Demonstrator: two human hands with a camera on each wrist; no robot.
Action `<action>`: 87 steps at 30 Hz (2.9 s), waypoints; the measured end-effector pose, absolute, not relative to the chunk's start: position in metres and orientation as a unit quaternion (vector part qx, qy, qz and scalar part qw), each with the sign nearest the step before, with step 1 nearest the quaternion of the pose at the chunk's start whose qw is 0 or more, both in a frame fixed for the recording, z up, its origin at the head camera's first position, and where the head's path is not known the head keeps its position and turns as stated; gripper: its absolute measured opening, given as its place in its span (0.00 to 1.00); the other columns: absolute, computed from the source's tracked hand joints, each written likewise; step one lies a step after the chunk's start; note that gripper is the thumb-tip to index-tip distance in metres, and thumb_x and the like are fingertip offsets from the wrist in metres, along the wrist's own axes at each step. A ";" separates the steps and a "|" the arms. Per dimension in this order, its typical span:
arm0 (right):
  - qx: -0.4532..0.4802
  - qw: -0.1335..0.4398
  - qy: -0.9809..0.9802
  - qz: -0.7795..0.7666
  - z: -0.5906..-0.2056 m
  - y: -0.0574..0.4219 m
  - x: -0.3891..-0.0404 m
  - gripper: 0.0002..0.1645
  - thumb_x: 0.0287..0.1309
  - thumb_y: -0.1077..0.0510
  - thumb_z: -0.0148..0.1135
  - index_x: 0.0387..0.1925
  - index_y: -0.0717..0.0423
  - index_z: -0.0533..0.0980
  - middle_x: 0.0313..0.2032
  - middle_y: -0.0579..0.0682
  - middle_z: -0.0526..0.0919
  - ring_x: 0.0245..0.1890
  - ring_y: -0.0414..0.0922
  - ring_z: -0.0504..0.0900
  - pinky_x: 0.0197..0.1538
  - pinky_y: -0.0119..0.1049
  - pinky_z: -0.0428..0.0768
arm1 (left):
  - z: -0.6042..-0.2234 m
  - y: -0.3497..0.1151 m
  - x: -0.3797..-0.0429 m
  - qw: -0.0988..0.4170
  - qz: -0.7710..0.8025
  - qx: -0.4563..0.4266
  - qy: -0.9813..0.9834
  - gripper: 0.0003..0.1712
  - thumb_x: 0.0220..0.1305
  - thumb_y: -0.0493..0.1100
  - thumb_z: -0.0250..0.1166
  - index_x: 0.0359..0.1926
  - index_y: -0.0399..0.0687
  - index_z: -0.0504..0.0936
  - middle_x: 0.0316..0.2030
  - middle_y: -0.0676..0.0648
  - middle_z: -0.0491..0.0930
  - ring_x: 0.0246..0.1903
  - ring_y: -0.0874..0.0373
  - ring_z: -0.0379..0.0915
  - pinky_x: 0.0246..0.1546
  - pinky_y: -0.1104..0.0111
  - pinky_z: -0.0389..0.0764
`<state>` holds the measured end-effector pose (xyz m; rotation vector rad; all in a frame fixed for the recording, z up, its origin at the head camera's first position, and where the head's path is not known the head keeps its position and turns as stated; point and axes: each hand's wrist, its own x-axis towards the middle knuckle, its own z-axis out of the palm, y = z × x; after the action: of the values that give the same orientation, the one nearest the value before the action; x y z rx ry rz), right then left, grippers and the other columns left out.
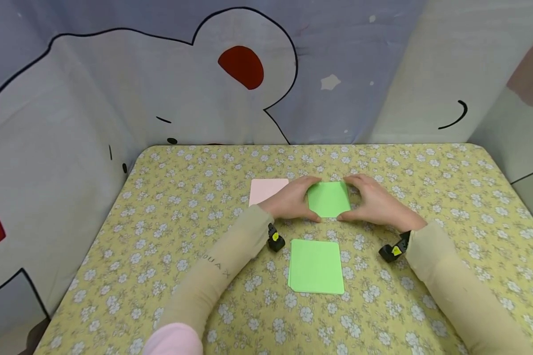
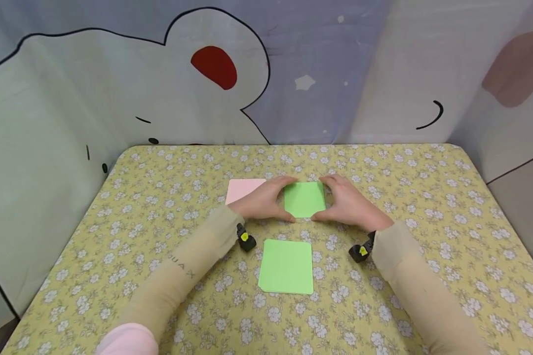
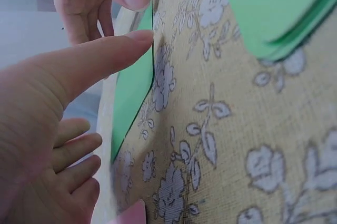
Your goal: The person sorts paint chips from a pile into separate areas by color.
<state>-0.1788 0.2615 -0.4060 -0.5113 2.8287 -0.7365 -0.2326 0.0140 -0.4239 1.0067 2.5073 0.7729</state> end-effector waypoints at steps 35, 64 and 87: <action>-0.223 0.018 0.948 -0.226 -0.389 0.249 -0.130 0.62 0.46 0.42 0.82 0.74 0.67 0.61 0.70 0.64 0.64 0.68 0.63 0.64 0.68 0.64 0.66 | -0.400 -0.023 -0.182 0.124 0.319 0.386 0.857 0.54 0.59 0.54 0.77 0.78 0.46 0.59 0.76 0.44 0.58 0.74 0.56 0.52 0.72 0.62 0.59; -0.263 -0.002 0.938 -0.226 -0.394 0.240 -0.091 0.70 0.39 0.33 0.82 0.74 0.66 0.61 0.69 0.62 0.67 0.67 0.60 0.67 0.66 0.61 0.70 | -0.413 -0.038 -0.140 0.136 0.274 0.406 0.861 0.60 0.53 0.62 0.78 0.78 0.43 0.58 0.76 0.43 0.59 0.75 0.54 0.51 0.73 0.62 0.56; -0.279 0.047 0.931 -0.231 -0.411 0.224 -0.065 0.69 0.34 0.30 0.83 0.72 0.63 0.66 0.64 0.53 0.71 0.63 0.50 0.70 0.63 0.50 0.76 | -0.414 -0.049 -0.109 0.156 0.245 0.428 0.855 0.69 0.42 0.61 0.85 0.78 0.42 0.58 0.73 0.47 0.62 0.70 0.56 0.58 0.69 0.64 0.64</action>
<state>-0.0650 0.2239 -0.4105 -0.8501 2.8410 -0.7053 -0.1094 -0.0489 -0.4143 1.2268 2.4493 0.7026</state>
